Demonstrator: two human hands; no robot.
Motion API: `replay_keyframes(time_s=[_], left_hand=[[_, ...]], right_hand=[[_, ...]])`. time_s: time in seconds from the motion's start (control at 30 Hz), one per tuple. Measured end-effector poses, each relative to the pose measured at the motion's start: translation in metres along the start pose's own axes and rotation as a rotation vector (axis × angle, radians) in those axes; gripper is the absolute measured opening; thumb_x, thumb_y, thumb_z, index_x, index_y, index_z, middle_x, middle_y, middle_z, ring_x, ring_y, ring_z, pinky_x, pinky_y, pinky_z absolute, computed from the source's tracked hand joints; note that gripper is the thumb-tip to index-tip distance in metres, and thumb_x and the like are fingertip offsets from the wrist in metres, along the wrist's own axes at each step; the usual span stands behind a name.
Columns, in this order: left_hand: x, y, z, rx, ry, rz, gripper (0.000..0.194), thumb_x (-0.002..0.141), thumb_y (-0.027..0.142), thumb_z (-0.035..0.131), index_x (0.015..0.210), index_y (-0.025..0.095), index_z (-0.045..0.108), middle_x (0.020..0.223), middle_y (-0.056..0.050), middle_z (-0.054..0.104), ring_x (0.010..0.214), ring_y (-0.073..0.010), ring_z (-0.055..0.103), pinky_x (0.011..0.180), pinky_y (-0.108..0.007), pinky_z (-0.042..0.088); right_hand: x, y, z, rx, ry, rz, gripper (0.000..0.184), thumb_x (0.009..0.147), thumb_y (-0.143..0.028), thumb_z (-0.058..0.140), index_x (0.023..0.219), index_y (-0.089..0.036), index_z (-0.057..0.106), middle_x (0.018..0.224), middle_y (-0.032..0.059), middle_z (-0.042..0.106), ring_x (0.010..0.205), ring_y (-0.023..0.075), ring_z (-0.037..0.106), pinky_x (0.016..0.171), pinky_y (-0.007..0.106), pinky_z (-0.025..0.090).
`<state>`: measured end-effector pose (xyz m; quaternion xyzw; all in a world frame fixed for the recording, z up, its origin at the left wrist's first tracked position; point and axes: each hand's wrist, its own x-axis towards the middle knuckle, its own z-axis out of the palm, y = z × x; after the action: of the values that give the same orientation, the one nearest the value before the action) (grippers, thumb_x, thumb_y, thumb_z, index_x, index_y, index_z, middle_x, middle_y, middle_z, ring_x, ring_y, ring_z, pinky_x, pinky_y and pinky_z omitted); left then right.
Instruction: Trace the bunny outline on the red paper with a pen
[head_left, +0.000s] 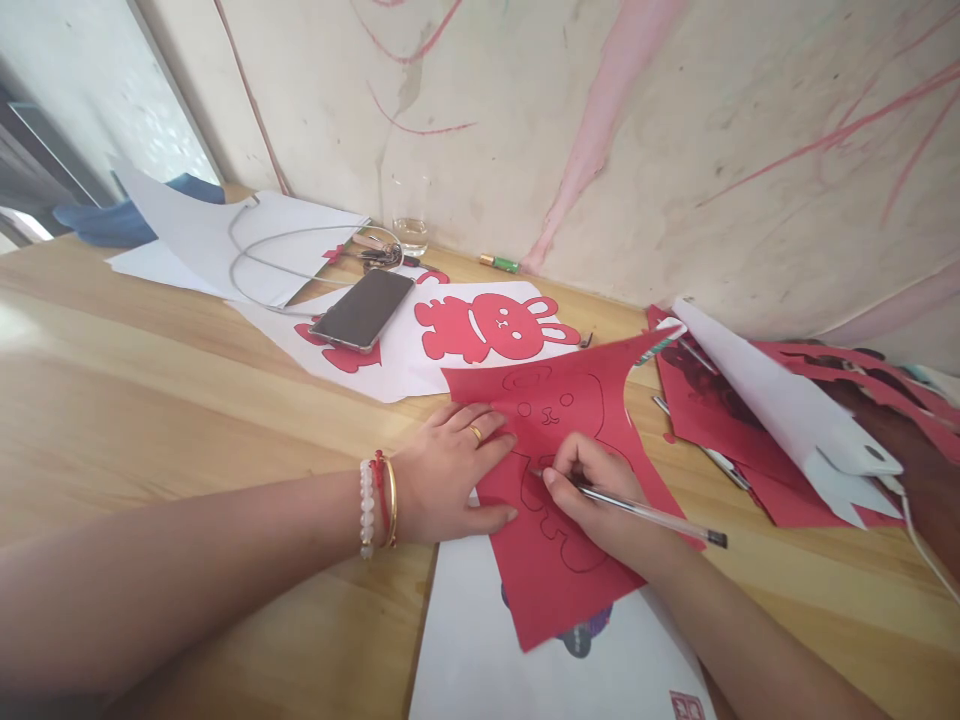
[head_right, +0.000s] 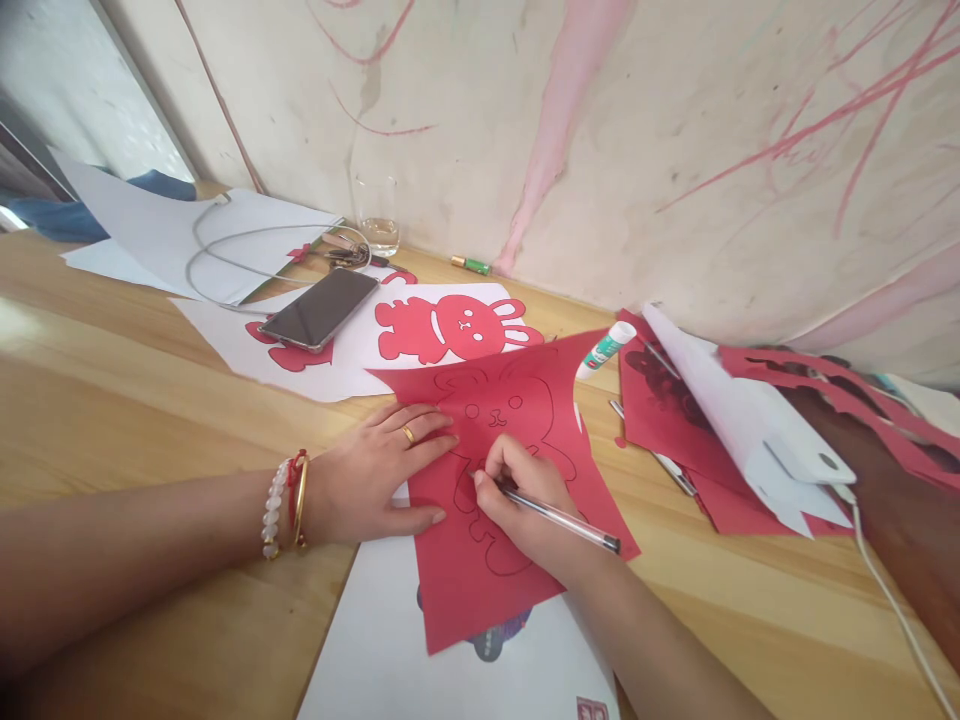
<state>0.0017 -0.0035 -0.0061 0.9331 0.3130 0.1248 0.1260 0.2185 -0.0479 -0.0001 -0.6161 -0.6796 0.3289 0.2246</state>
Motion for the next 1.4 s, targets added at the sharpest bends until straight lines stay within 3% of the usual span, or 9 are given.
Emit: replay_keyframes(time_s=[0.2, 0.53, 0.73, 1.0, 1.23, 1.4], left_hand=[[-0.0003, -0.0009, 0.0016, 0.01, 0.005, 0.006, 0.057, 0.083, 0.054, 0.055, 0.125, 0.016, 0.055, 0.135, -0.012, 0.05, 0.129, -0.0318, 0.04, 0.109, -0.047, 0.029], [-0.0008, -0.0009, 0.0012, 0.005, -0.004, 0.007, 0.058, 0.083, 0.054, 0.055, 0.126, 0.014, 0.055, 0.135, -0.013, 0.05, 0.13, -0.0322, 0.039, 0.108, -0.048, 0.029], [0.0001, -0.0009, 0.0016, 0.008, 0.011, 0.012, 0.057, 0.083, 0.054, 0.056, 0.125, 0.016, 0.055, 0.136, -0.013, 0.05, 0.129, -0.0319, 0.04, 0.108, -0.048, 0.029], [-0.0008, -0.0013, 0.0037, 0.011, 0.004, 0.0, 0.059, 0.083, 0.054, 0.056, 0.127, 0.016, 0.055, 0.136, -0.012, 0.05, 0.131, -0.0321, 0.038, 0.109, -0.048, 0.028], [-0.0001, -0.0002, 0.0016, 0.001, -0.01, -0.001, 0.059, 0.083, 0.054, 0.056, 0.127, 0.015, 0.055, 0.137, -0.012, 0.049, 0.13, -0.0324, 0.039, 0.108, -0.048, 0.03], [-0.0005, -0.0007, 0.0012, 0.0, -0.008, -0.004, 0.059, 0.082, 0.053, 0.057, 0.127, 0.015, 0.056, 0.135, -0.012, 0.051, 0.127, -0.0321, 0.042, 0.108, -0.048, 0.032]], right_hand=[[0.0015, 0.0007, 0.0012, 0.003, 0.046, -0.013, 0.022, 0.086, -0.031, 0.051, 0.07, -0.024, 0.038, 0.06, -0.0052, 0.041, 0.054, 0.0127, 0.04, 0.049, 0.024, 0.034], [0.0008, -0.0006, -0.0004, -0.002, -0.019, -0.01, 0.021, 0.086, -0.031, 0.051, 0.07, -0.024, 0.039, 0.06, -0.0057, 0.041, 0.054, 0.0127, 0.039, 0.049, 0.024, 0.032], [0.0018, 0.0004, 0.001, 0.002, 0.036, 0.018, 0.021, 0.085, -0.03, 0.052, 0.07, -0.024, 0.039, 0.06, -0.0055, 0.041, 0.054, 0.0126, 0.039, 0.048, 0.024, 0.032], [0.0, -0.0019, -0.0015, 0.005, -0.044, 0.008, 0.022, 0.087, -0.029, 0.052, 0.071, -0.024, 0.038, 0.06, -0.0067, 0.038, 0.054, 0.0113, 0.038, 0.048, 0.022, 0.032], [0.0012, 0.0006, 0.0004, 0.026, 0.004, -0.021, 0.021, 0.087, -0.027, 0.052, 0.072, -0.024, 0.038, 0.061, -0.0063, 0.039, 0.055, 0.0113, 0.037, 0.048, 0.022, 0.032], [0.0008, -0.001, -0.0021, 0.01, -0.048, -0.012, 0.021, 0.087, -0.028, 0.052, 0.071, -0.024, 0.039, 0.061, -0.0063, 0.04, 0.054, 0.0111, 0.038, 0.048, 0.022, 0.032]])
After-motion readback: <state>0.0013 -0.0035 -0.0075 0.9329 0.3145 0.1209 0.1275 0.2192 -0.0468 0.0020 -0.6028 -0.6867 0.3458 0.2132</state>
